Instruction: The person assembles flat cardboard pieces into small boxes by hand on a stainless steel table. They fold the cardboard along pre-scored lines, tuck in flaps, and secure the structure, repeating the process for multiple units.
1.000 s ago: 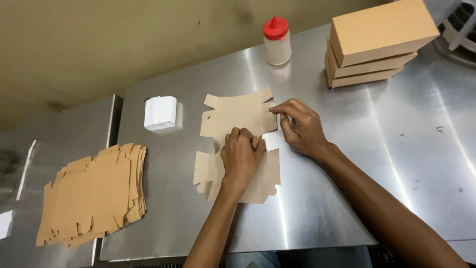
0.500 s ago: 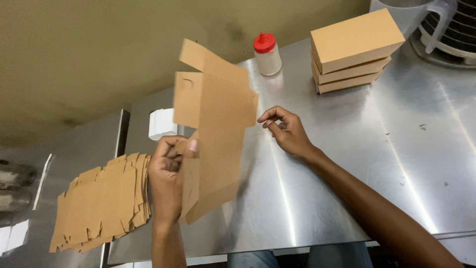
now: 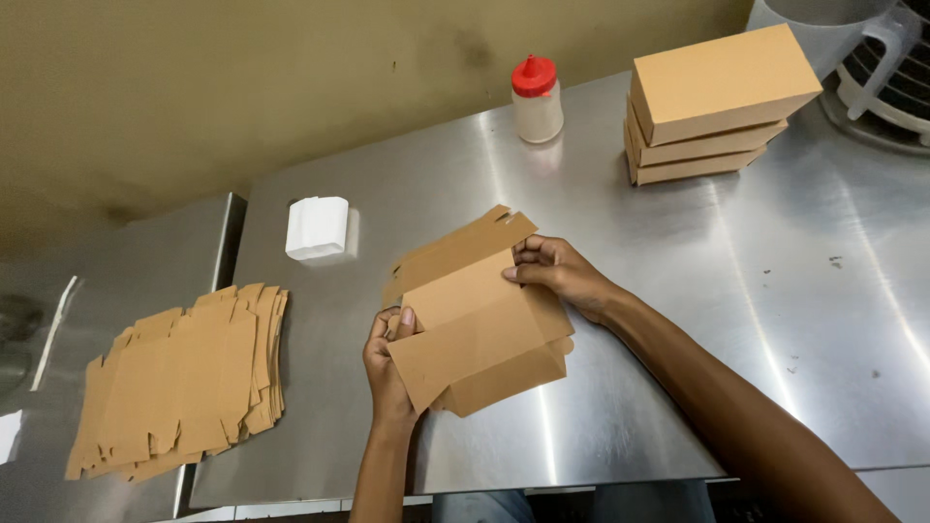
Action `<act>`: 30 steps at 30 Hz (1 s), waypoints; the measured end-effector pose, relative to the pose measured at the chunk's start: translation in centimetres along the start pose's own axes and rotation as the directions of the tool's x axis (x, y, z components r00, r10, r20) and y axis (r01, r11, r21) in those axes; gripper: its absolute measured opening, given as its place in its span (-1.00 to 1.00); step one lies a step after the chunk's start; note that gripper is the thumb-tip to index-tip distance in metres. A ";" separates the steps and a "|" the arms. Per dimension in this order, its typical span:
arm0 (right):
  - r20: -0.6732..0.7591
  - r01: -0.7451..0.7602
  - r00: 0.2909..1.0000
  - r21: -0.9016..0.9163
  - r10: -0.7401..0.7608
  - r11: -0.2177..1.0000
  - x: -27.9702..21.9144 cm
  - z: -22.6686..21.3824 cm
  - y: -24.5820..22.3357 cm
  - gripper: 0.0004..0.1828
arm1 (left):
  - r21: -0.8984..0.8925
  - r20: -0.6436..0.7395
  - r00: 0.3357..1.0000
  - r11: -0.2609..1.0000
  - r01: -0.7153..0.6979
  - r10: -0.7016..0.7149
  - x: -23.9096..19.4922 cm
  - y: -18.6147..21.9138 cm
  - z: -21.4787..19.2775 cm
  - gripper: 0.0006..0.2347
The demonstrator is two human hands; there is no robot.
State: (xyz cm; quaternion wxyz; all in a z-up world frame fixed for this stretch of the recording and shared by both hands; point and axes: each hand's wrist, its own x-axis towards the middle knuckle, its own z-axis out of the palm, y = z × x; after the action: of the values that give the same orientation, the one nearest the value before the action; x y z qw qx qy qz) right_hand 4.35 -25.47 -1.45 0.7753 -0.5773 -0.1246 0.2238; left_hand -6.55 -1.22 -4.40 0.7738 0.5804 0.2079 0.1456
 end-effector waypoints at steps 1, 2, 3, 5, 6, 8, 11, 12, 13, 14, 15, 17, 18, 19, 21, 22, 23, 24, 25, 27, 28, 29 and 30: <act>0.000 -0.007 1.000 0.000 0.007 1.000 0.3 -0.4 0.5 -0.67 | -0.001 -0.004 1.000 1.000 0.006 -0.006 0.2 -0.2 -0.4 -0.81; -0.011 0.038 0.999 -0.071 -0.039 0.997 0.6 -0.7 1.0 -0.70 | 0.021 0.000 1.000 1.000 0.012 -0.012 0.4 -0.4 -0.7 -0.81; -0.017 0.081 0.996 -0.145 -0.084 0.986 1.0 -1.1 1.5 -0.72 | 0.039 0.005 1.000 0.999 0.018 -0.018 0.6 -0.7 -1.0 -0.82; -0.052 0.079 0.994 -0.202 -0.091 0.976 1.4 -1.7 2.2 -0.70 | 0.122 0.026 1.000 0.992 0.012 -0.015 0.4 1.0 -1.2 -0.81; -0.087 0.083 0.990 -0.255 -0.108 0.963 1.6 -2.0 2.6 -0.67 | 0.208 0.052 0.999 0.978 -0.002 -0.009 0.3 1.9 -1.2 -0.81; -0.098 0.060 0.991 -0.254 -0.087 0.965 2.0 -2.5 3.0 -0.69 | 0.274 0.084 0.996 0.961 -0.046 0.023 0.4 3.9 -1.8 -0.82; -0.115 0.019 0.992 -0.267 -0.051 0.964 1.9 -3.0 2.6 -0.68 | 0.486 0.126 0.975 0.845 -0.223 0.185 0.8 6.8 -2.0 -0.83; -0.122 -0.002 0.992 -0.278 -0.033 0.960 1.7 -3.0 2.3 -0.66 | 0.621 0.154 0.939 0.709 -0.334 0.307 0.9 7.8 -2.1 -0.85; -0.118 -0.005 0.993 -0.280 -0.029 0.960 1.5 -3.0 1.9 -0.66 | 0.621 0.148 0.941 0.711 -0.329 0.306 0.7 8.4 -0.9 -0.85; -0.140 -0.020 0.989 -0.375 -0.035 0.927 1.4 -3.0 1.5 -0.62 | 0.657 0.245 0.896 0.616 -0.435 0.371 0.5 9.0 0.2 -0.91; -0.161 -0.037 0.986 -0.464 -0.043 0.885 1.2 -2.9 1.2 -0.59 | 0.677 0.343 0.840 0.510 -0.531 0.420 0.3 9.5 1.3 -0.92; -0.183 -0.044 0.981 -0.539 -0.066 0.841 1.1 -2.5 0.7 -0.59 | 0.627 0.503 0.784 0.470 -0.621 0.363 1.0 8.0 3.4 -0.93; -0.206 -0.049 0.974 -0.608 -0.098 0.793 0.9 -2.4 0.4 -0.59 | 0.555 0.654 0.696 0.436 -0.708 0.297 1.3 7.2 4.4 -0.92; -0.203 -0.053 0.975 -0.612 -0.092 0.789 0.9 -2.2 0.2 -0.59 | 0.557 0.648 0.701 0.443 -0.703 0.297 1.8 6.4 5.3 -0.92; -0.219 -0.051 0.967 -0.669 -0.131 0.742 0.6 -2.0 -0.3 -0.65 | 0.458 0.822 0.543 0.366 -0.810 0.173 2.4 4.4 7.2 -0.85; -0.222 -0.062 0.967 -0.674 -0.122 0.736 0.6 -2.2 0.1 -0.65 | 0.457 0.819 0.546 0.378 -0.805 0.173 3.1 2.9 7.3 -0.85; -0.246 -0.079 0.962 -0.666 -0.119 0.741 0.7 -2.6 0.3 -0.68 | 0.437 0.847 0.496 0.280 -0.855 0.192 4.0 1.5 7.6 -0.87; -0.269 -0.095 0.956 -0.658 -0.116 0.747 0.8 -3.0 0.6 -0.71 | 0.411 0.873 0.443 0.179 -0.894 0.205 4.9 0.1 8.0 -0.89; -0.280 -0.106 0.953 -0.661 -0.113 0.743 0.9 -3.2 0.4 -0.71 | 0.403 0.876 0.437 0.190 -0.895 0.205 5.2 -0.1 8.0 -0.89; -0.290 -0.113 0.954 -0.579 -0.075 0.807 1.0 -3.8 0.2 -0.81 | 0.399 0.870 0.430 0.165 -0.902 0.242 5.6 -0.4 8.2 -0.88; -0.301 -0.125 0.951 -0.579 -0.068 0.806 1.0 -4.1 0.1 -0.81 | 0.394 0.872 0.427 0.176 -0.902 0.237 5.7 -0.7 8.2 -0.88; -0.304 -0.117 0.950 -0.568 -0.075 0.815 1.0 -4.2 0.0 -0.83 | 0.382 0.870 0.414 0.165 -0.909 0.267 5.8 -0.9 8.1 -0.86; -0.307 -0.108 0.948 -0.557 -0.083 0.824 0.9 -4.3 0.0 -0.84 | 0.371 0.867 0.401 0.154 -0.916 0.296 5.9 -1.2 7.9 -0.84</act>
State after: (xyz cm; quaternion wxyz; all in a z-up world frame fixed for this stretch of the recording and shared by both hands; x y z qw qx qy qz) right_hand 7.11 -28.65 -2.79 0.5770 -0.8104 -0.0550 0.0859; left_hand 2.44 -5.41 -4.52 0.2573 0.9075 -0.2943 0.1539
